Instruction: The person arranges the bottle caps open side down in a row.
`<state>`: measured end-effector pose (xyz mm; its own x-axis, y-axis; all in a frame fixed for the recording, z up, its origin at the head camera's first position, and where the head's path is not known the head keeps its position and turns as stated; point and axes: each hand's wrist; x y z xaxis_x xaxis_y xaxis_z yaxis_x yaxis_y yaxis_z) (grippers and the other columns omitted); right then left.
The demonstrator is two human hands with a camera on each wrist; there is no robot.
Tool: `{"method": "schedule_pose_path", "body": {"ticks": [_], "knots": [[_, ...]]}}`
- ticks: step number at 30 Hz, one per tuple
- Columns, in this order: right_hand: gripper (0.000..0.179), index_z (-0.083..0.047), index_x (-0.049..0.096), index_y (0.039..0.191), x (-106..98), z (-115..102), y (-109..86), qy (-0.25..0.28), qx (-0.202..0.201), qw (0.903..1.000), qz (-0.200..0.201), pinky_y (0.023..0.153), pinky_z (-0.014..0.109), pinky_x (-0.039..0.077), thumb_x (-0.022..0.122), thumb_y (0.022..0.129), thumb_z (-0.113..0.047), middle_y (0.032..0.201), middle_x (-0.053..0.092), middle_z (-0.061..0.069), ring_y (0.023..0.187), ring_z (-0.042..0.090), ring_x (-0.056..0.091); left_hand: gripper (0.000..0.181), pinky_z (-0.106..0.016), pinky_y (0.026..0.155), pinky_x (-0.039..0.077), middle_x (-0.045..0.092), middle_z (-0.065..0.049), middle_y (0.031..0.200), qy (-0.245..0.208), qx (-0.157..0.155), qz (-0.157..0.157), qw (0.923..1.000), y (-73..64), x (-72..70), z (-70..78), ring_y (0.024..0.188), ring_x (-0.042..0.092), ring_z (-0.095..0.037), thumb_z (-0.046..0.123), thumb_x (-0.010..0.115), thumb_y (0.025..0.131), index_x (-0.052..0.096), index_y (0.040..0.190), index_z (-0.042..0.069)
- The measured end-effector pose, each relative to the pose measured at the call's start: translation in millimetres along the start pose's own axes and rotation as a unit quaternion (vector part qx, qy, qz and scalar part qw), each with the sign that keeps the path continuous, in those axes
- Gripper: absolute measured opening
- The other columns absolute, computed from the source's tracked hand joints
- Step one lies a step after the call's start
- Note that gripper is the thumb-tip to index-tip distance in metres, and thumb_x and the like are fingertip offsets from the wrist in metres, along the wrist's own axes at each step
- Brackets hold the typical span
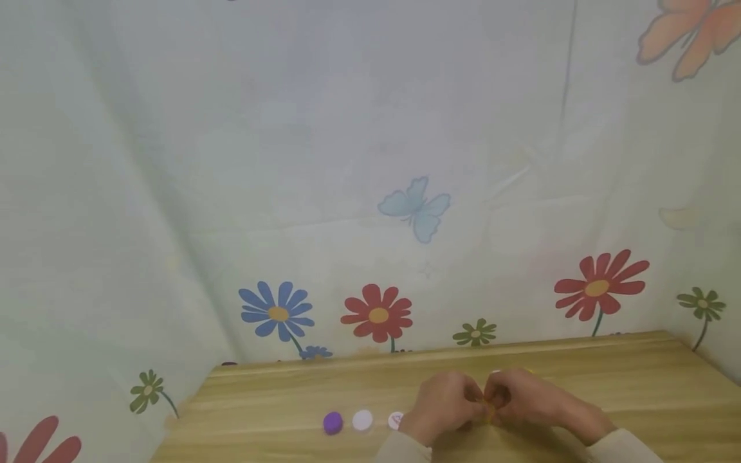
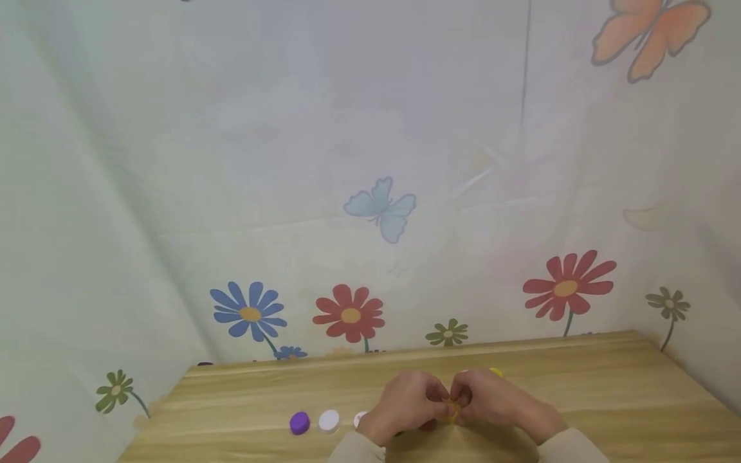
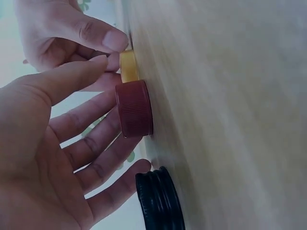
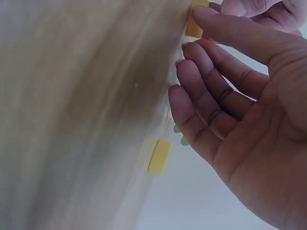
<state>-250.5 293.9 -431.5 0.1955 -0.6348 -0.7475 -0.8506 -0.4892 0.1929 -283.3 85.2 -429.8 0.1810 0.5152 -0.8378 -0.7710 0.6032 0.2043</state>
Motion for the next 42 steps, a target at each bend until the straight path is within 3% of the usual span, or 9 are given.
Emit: {"method": "schedule_pose_path", "body": {"ticks": [7,11,15,22,28,33,37,42], "knots": [[0.018,-0.005,0.069,0.098,-12,9,-0.8,0.005,-0.003,0.9996,0.028,0.071,0.029,0.054,0.081,0.086,0.001,0.092,0.067,-0.004,0.082,0.007,0.060,0.024,-0.024,0.072,0.050,0.074,0.012,0.083,-0.030,-0.024,-0.002,0.9993,11.9,1.0,4.8,0.071,0.062,0.001,0.032,0.087,0.087,0.081,0.103,0.016],[0.018,-0.004,0.069,0.097,-19,12,-0.1,-0.027,-0.022,0.9964,0.077,0.071,0.032,0.055,0.083,0.086,0.000,0.093,0.068,0.000,0.082,0.011,0.062,0.027,-0.027,0.073,0.052,0.073,0.010,0.088,-0.043,-0.050,0.011,0.9977,19.6,5.2,11.6,0.076,0.062,-0.001,0.031,0.088,0.087,0.081,0.110,0.018],[0.022,-0.004,0.071,0.100,-22,15,3.2,-0.078,-0.008,0.9902,0.116,0.079,0.043,0.058,0.086,0.085,-0.004,0.099,0.071,0.003,0.090,0.024,0.066,0.031,-0.028,0.073,0.052,0.074,0.008,0.089,-0.038,-0.055,0.028,0.9974,25.4,8.6,14.3,0.077,0.062,-0.002,0.028,0.089,0.086,0.080,0.112,0.014],[0.029,-0.003,0.071,0.105,-21,20,7.0,-0.105,0.013,0.9901,0.093,0.089,0.060,0.056,0.089,0.082,-0.005,0.107,0.074,0.010,0.103,0.040,0.069,0.032,-0.029,0.074,0.052,0.073,0.006,0.092,-0.018,-0.065,0.023,0.9975,28.5,15.3,13.0,0.079,0.060,-0.005,0.026,0.089,0.086,0.078,0.114,0.014],[0.026,-0.004,0.072,0.099,-21,25,9.2,-0.111,0.005,0.9903,0.083,0.083,0.046,0.058,0.088,0.078,0.000,0.098,0.073,0.002,0.093,0.025,0.069,0.028,-0.027,0.076,0.052,0.076,0.005,0.094,-0.008,-0.038,0.033,0.9987,30.3,17.6,15.7,0.081,0.063,-0.006,0.020,0.088,0.084,0.080,0.110,0.013],[0.024,-0.006,0.072,0.096,-17,29,8.4,-0.090,0.020,0.9941,0.057,0.078,0.037,0.056,0.087,0.079,0.002,0.092,0.071,-0.004,0.086,0.014,0.064,0.027,-0.026,0.076,0.052,0.075,0.007,0.091,-0.016,-0.033,0.031,0.9989,24.8,22.6,14.2,0.080,0.063,-0.005,0.015,0.089,0.082,0.080,0.108,0.014],[0.021,-0.007,0.072,0.094,-15,28,9.8,-0.089,0.020,0.9944,0.054,0.078,0.037,0.058,0.086,0.081,0.002,0.092,0.071,-0.004,0.086,0.015,0.066,0.031,-0.025,0.072,0.051,0.075,0.008,0.091,-0.024,-0.033,0.018,0.9990,23.3,20.9,14.7,0.078,0.060,-0.003,0.014,0.088,0.082,0.080,0.112,0.014],[0.016,-0.007,0.072,0.096,-20,21,9.3,-0.088,0.016,0.9934,0.072,0.082,0.043,0.059,0.083,0.086,-0.001,0.095,0.074,-0.002,0.090,0.020,0.070,0.037,-0.024,0.077,0.053,0.077,0.006,0.099,-0.021,-0.018,0.031,0.9991,23.4,14.4,16.4,0.085,0.065,-0.004,0.012,0.088,0.082,0.079,0.118,0.013]]}}
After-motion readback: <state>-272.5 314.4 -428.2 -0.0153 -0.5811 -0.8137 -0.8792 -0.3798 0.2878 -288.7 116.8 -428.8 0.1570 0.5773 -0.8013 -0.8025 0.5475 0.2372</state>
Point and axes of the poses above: each hand's wrist, its own y-axis towards the middle knuckle, its own x-axis out of the palm, z = x × y
